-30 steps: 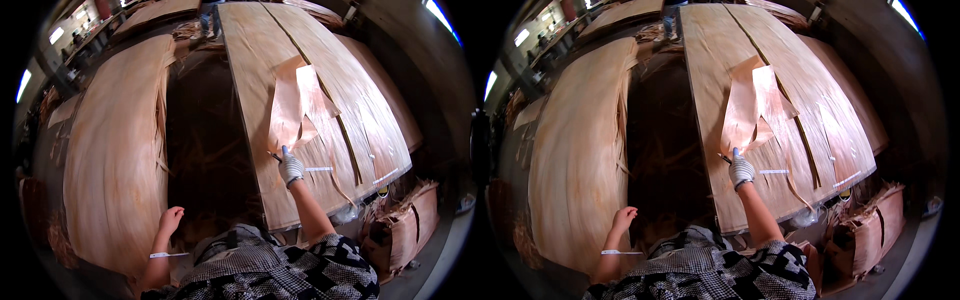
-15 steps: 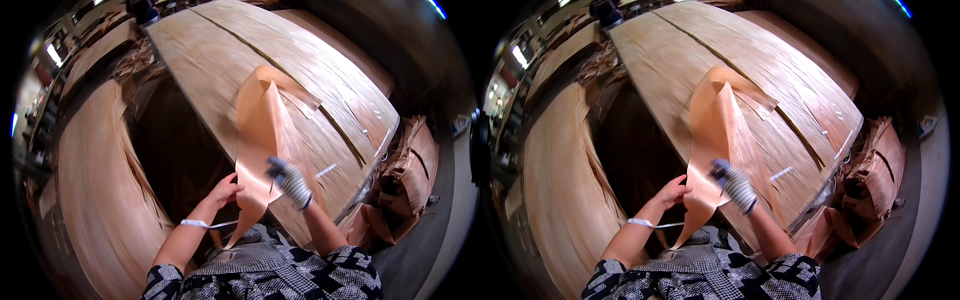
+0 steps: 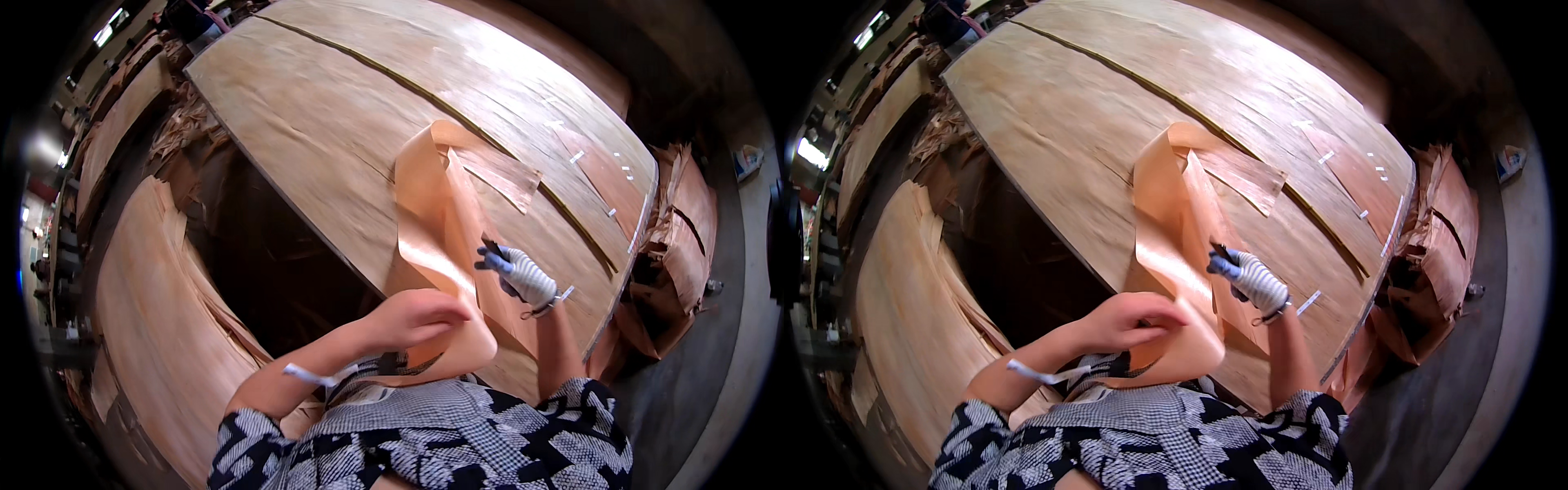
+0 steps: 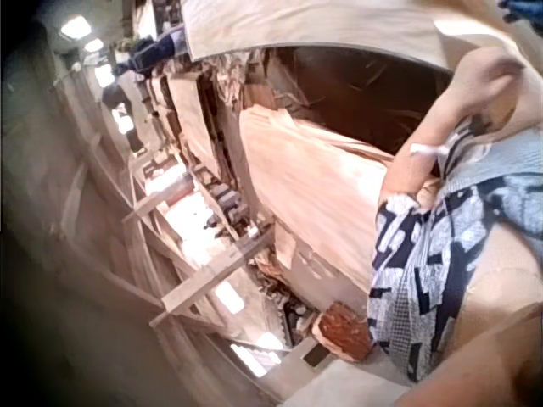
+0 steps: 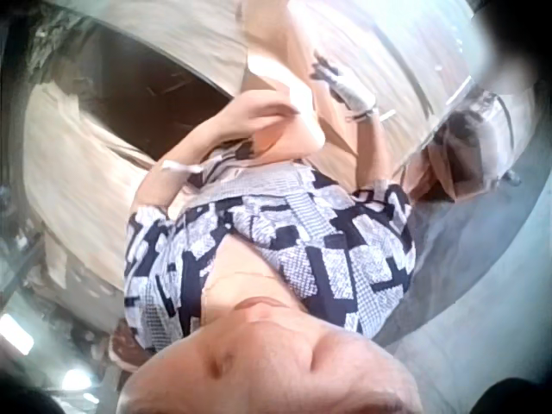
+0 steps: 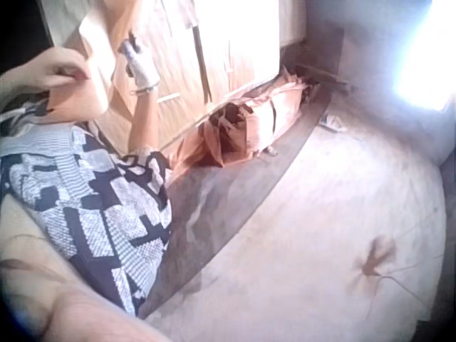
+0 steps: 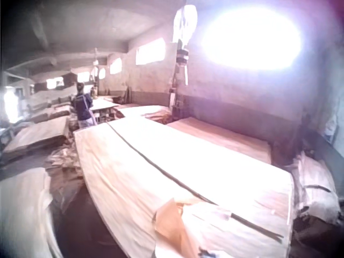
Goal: The person places a wooden veneer sheet onto a large panel, aligns a bamboo guide, and applies adhesive tape to the seams by hand and using a small cutting tool.
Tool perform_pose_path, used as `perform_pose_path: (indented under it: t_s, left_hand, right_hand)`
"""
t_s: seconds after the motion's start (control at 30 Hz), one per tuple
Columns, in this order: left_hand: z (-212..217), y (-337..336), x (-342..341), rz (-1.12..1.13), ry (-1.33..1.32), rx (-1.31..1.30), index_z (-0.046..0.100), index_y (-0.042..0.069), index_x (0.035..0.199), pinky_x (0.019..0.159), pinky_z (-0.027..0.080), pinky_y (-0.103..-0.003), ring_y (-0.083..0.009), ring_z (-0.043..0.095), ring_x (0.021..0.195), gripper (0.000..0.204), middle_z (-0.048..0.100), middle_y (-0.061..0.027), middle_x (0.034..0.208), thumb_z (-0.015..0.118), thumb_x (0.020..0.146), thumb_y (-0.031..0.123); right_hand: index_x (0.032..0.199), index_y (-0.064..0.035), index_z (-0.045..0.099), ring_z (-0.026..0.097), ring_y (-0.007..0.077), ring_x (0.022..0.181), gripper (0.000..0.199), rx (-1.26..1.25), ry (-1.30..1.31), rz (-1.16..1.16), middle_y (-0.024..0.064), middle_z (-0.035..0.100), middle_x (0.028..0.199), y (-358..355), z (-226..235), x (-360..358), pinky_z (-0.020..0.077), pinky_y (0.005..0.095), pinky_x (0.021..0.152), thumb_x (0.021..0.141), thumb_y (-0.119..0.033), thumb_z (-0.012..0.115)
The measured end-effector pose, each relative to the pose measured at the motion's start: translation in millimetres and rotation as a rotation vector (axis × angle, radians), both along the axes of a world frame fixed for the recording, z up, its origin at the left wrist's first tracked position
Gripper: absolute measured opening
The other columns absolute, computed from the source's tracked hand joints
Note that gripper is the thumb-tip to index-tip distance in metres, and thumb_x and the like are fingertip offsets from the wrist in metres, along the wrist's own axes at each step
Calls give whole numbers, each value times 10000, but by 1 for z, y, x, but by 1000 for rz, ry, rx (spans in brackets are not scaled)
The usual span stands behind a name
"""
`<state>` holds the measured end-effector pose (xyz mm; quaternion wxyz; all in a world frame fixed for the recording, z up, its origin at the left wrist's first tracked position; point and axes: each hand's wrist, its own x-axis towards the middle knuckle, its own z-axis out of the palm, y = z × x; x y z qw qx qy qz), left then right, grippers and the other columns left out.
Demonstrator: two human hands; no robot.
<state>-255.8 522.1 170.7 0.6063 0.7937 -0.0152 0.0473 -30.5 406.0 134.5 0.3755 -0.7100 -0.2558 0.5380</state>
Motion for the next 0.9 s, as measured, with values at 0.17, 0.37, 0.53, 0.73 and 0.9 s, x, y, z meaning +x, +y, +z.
perform_pose_path:
  t_s: [0.17, 0.37, 0.53, 0.73, 0.9]
  left_hand:
    - [-10, 31, 59, -312, -162, -27, 559, 55, 1095, 854, 457, -314, -255, 546, 1049, 346, 573, -101, 1123, 577, 758, -22]
    - [-15, 55, 93, -471, -253, -363, 542, 36, 1127, 865, 438, -333, -214, 547, 1045, 324, 593, -114, 1093, 466, 817, -25]
    - [-60, 135, 137, -417, -296, 149, 307, 96, 1345, 1004, 329, -387, -299, 388, 1218, 801, 396, -139, 1324, 728, 701, 318]
    - [-115, 199, 188, -313, 58, 934, 210, 211, 1402, 1072, 100, -549, -301, 234, 1322, 1003, 343, -86, 1392, 793, 590, 294]
    - [-113, 186, 227, -290, 32, 789, 184, 235, 1411, 1060, 118, -550, -315, 152, 1347, 1024, 253, -101, 1434, 785, 592, 367]
  right_hand:
    - [1229, -22, 486, 370, 11, 493, 470, 13, 21, 34, -40, 534, 742, -14, 69, -14, 291, 170, 413, 820, -214, 617]
    - [1076, 6, 578, 504, 47, 564, 358, -123, -216, -434, 16, 620, 737, -14, 105, -64, 428, 184, 483, 734, -36, 675]
    - [913, 5, 607, 537, 72, 580, 140, -161, -655, -589, 34, 607, 710, -51, 102, -72, 454, 232, 509, 774, 11, 592]
    - [1006, 10, 611, 565, 131, 849, 182, -136, -1103, -731, 69, 633, 928, -79, 152, -41, 458, 258, 766, 835, -19, 556]
    - [1057, -1, 608, 557, 114, 874, 241, -108, -1313, -989, 45, 621, 968, -113, 193, 0, 469, 245, 772, 889, -164, 555]
